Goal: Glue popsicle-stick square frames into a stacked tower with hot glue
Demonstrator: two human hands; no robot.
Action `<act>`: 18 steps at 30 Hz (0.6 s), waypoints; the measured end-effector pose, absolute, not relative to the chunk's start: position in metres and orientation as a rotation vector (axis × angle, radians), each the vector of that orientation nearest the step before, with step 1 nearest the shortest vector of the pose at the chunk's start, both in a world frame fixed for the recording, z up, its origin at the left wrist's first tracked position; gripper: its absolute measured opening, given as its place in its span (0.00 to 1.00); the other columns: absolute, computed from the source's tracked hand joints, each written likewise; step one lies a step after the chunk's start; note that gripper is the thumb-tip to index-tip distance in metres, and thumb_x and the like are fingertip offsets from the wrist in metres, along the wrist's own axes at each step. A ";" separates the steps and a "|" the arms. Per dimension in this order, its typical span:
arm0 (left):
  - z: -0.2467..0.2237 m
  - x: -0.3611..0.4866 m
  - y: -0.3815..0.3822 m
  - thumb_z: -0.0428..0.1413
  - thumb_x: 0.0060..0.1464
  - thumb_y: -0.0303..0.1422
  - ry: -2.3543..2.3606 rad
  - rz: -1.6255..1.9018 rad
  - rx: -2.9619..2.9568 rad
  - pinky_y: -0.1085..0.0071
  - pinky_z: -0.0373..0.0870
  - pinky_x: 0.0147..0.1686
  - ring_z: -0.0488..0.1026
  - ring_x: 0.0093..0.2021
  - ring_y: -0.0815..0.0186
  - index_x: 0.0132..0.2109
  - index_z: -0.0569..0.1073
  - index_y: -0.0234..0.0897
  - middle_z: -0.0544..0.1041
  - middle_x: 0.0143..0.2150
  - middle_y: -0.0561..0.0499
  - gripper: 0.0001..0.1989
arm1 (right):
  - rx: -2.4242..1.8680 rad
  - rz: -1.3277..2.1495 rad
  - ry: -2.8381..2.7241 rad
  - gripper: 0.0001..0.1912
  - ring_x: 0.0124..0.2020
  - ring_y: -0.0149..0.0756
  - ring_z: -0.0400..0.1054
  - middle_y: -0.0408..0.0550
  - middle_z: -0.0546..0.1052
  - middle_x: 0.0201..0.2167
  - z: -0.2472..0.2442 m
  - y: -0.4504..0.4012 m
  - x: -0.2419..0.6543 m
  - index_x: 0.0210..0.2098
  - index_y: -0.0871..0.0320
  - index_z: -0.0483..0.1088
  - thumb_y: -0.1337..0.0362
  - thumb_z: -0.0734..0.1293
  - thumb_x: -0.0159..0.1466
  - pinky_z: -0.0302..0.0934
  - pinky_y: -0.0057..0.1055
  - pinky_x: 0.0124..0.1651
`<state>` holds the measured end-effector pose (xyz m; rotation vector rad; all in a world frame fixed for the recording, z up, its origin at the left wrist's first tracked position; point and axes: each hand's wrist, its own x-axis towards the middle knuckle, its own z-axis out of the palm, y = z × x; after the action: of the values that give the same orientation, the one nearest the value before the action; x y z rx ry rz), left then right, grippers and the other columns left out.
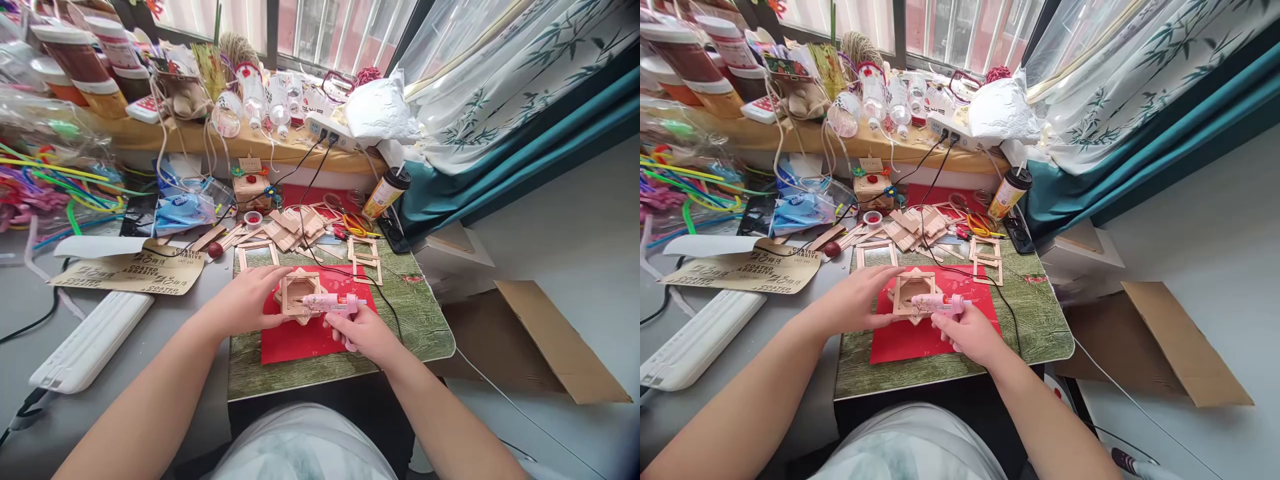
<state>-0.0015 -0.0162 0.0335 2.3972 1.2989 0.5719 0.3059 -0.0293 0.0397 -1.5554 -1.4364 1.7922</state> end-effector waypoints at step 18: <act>0.036 0.000 -0.018 0.64 0.61 0.54 1.325 0.544 2.412 0.48 0.74 0.59 0.76 0.65 0.41 0.76 0.62 0.42 0.75 0.69 0.36 0.44 | -1.650 2.040 -1.387 0.23 0.16 0.27 0.65 0.43 0.75 0.17 0.084 -0.006 0.292 0.33 0.58 0.75 0.42 0.72 0.65 0.53 0.21 0.19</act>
<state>-0.0004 -0.0179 0.0361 2.4118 1.3252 0.5443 0.2921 -0.0061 0.0837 -1.6504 -1.3870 2.0404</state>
